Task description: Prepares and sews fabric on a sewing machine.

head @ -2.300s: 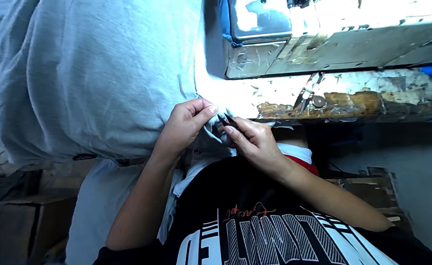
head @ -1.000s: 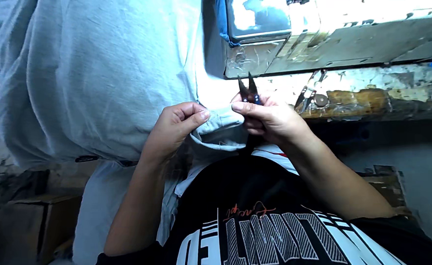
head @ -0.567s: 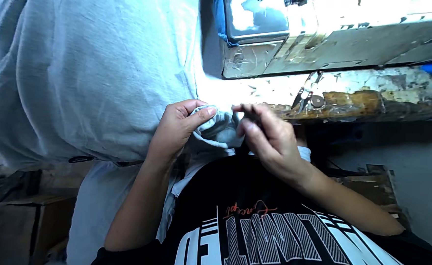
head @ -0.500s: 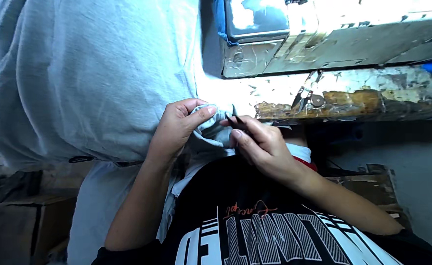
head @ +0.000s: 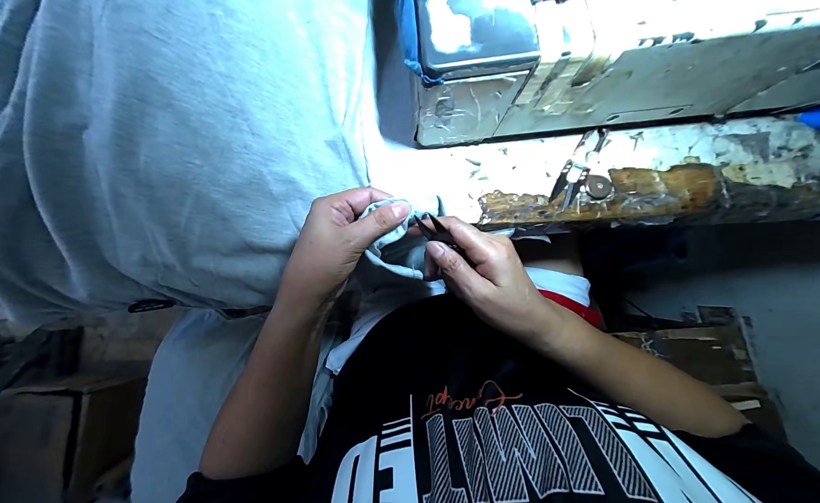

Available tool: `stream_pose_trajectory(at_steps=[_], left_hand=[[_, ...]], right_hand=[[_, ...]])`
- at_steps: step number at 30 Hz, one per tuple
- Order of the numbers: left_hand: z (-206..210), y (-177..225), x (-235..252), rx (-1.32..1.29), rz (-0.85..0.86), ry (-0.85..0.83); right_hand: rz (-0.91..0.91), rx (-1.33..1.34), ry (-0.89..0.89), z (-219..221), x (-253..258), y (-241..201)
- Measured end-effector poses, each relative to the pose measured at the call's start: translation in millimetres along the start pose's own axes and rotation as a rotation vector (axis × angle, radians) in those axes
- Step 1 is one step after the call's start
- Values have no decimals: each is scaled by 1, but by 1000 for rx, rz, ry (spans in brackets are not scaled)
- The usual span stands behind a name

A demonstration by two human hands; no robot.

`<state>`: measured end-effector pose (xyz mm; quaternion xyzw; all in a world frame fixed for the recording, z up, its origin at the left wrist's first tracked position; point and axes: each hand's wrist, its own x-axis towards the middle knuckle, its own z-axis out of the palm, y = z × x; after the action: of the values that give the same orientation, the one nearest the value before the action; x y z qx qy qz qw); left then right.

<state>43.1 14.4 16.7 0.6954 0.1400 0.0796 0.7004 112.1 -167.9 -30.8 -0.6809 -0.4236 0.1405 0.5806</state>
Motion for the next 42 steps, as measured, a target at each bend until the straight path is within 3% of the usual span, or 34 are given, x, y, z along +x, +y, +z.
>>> stream_pose_trajectory(at_steps=[14, 16, 19, 23, 28, 32, 35, 37, 39, 42], left_hand=[[-1, -3, 1, 30, 28, -18], [-2, -4, 1, 68, 42, -34], [-3, -5, 0, 84, 33, -26], [-3, -3, 1, 84, 31, -17], [-1, -5, 1, 101, 40, -11], [-3, -5, 2, 172, 66, -60], [-8, -5, 2, 189, 77, -92], [-10, -5, 3, 172, 81, -127], [-10, -2, 3, 165, 70, -149], [-11, 1, 3, 178, 83, -191]], right_hand=[[23, 14, -2, 1, 0, 0], [-81, 120, 30, -2, -3, -1], [-377, 204, 69, -16, -7, -12], [-369, -168, 233, -20, 8, -2], [-406, -510, 275, -6, 20, 4], [-341, -148, 259, -11, 15, -2], [-246, 65, 297, -46, -2, -12], [-231, -129, 414, -86, -10, -5], [-154, -560, 526, -125, -11, 9], [204, -1012, 338, -163, -11, 19]])
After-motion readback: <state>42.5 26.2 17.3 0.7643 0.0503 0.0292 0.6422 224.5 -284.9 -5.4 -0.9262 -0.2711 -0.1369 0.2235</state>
